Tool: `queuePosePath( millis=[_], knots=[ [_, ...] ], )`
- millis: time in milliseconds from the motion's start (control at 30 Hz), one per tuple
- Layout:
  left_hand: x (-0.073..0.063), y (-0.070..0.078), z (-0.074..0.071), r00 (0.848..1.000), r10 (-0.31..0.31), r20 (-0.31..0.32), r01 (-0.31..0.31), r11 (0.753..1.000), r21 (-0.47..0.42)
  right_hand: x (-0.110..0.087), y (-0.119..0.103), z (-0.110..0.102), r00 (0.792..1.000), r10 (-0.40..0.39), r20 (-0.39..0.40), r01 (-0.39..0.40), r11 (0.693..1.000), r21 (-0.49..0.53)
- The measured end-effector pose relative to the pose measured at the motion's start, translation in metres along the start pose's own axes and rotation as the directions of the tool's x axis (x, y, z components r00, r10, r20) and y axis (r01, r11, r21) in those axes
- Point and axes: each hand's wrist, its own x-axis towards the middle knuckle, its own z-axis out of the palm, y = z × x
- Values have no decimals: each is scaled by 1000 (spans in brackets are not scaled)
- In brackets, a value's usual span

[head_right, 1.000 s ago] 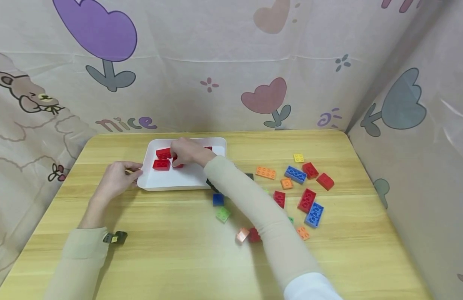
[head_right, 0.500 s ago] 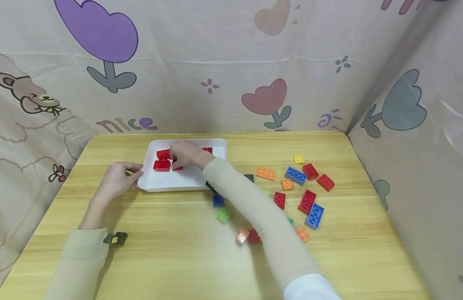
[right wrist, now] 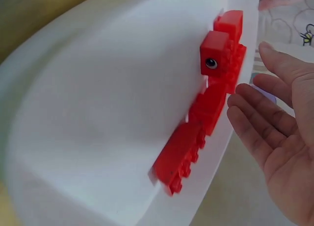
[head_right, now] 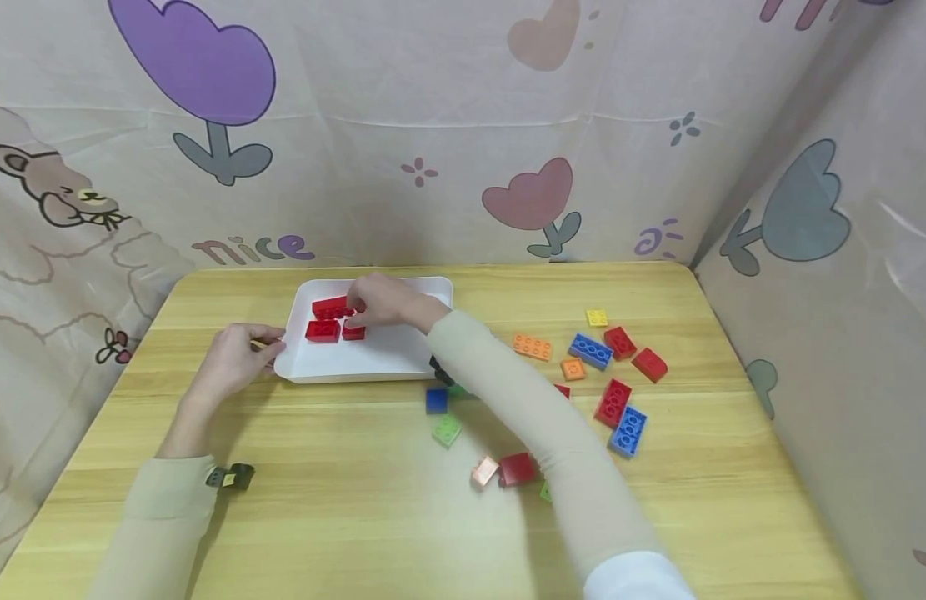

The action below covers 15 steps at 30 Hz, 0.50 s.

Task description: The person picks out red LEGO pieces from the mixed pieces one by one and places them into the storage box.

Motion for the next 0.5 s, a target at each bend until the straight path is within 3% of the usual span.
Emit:
queuePosePath(
  millis=[267, 500],
  knots=[
    [-1, 0, 0, 1000, 1, -3, -1, 1000, 4, -22, 8, -17, 997, -47, -64, 54, 991, 121],
    [0, 0, 0, 1000, 3, -3, -3, 1000, 7, -39, 15, -29, 995, -18, -94, 35, 982, 184]
  ],
)
